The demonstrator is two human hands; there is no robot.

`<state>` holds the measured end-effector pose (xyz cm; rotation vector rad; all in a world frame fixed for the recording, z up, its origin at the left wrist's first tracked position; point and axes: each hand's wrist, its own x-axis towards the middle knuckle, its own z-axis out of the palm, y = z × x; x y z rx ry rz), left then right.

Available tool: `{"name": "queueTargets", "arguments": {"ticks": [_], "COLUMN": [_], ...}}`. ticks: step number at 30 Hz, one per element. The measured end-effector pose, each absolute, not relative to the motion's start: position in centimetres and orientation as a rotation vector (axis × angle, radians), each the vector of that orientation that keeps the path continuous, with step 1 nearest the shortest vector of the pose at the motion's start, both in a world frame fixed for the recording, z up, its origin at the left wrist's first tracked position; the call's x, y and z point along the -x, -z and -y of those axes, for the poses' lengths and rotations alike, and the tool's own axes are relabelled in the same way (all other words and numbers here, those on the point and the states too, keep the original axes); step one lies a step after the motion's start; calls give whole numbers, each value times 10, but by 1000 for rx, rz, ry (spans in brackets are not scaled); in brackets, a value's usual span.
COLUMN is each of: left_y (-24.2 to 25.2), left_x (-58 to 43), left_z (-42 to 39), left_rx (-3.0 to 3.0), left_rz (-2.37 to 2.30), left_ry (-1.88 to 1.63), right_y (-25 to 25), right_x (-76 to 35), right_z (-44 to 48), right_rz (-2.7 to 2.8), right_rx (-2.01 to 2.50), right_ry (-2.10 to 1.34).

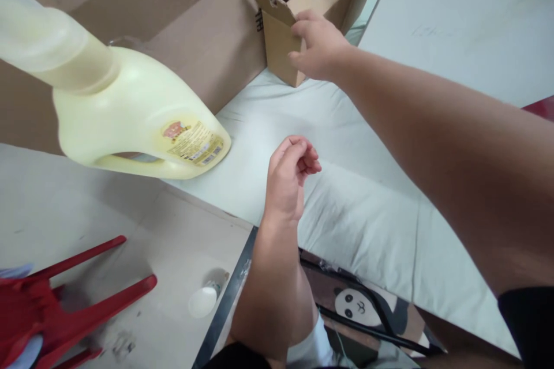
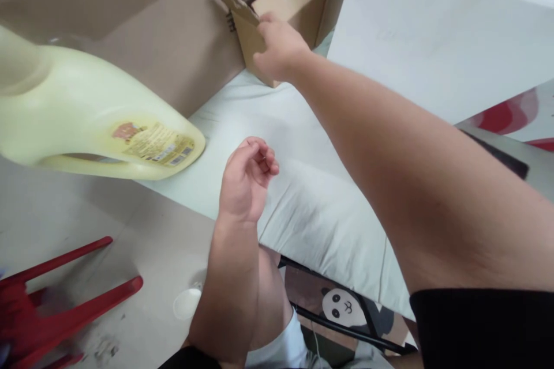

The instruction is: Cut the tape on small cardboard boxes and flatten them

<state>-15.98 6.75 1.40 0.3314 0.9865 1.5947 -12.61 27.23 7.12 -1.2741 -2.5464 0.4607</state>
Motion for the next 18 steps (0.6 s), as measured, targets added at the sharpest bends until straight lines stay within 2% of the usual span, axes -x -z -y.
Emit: {"name": "queueTargets", "arguments": {"ticks": [6, 13, 18], "left_y": [-16, -13, -7], "left_x": [160, 148, 122], "left_z": [-68, -75, -81], "left_rx": [-306, -342, -513], "left_rz": [-1028, -1060, -1157], "left_ry": [-1722, -1790, -1743], "right_y": [-53, -33, -56], "right_x": [77, -68, -133], "right_z": [-249, -184, -92], "right_rz": [2393, 2054, 1982], "right_rx": [1259, 1060, 864], "right_ry": [-373, -559, -250]}}
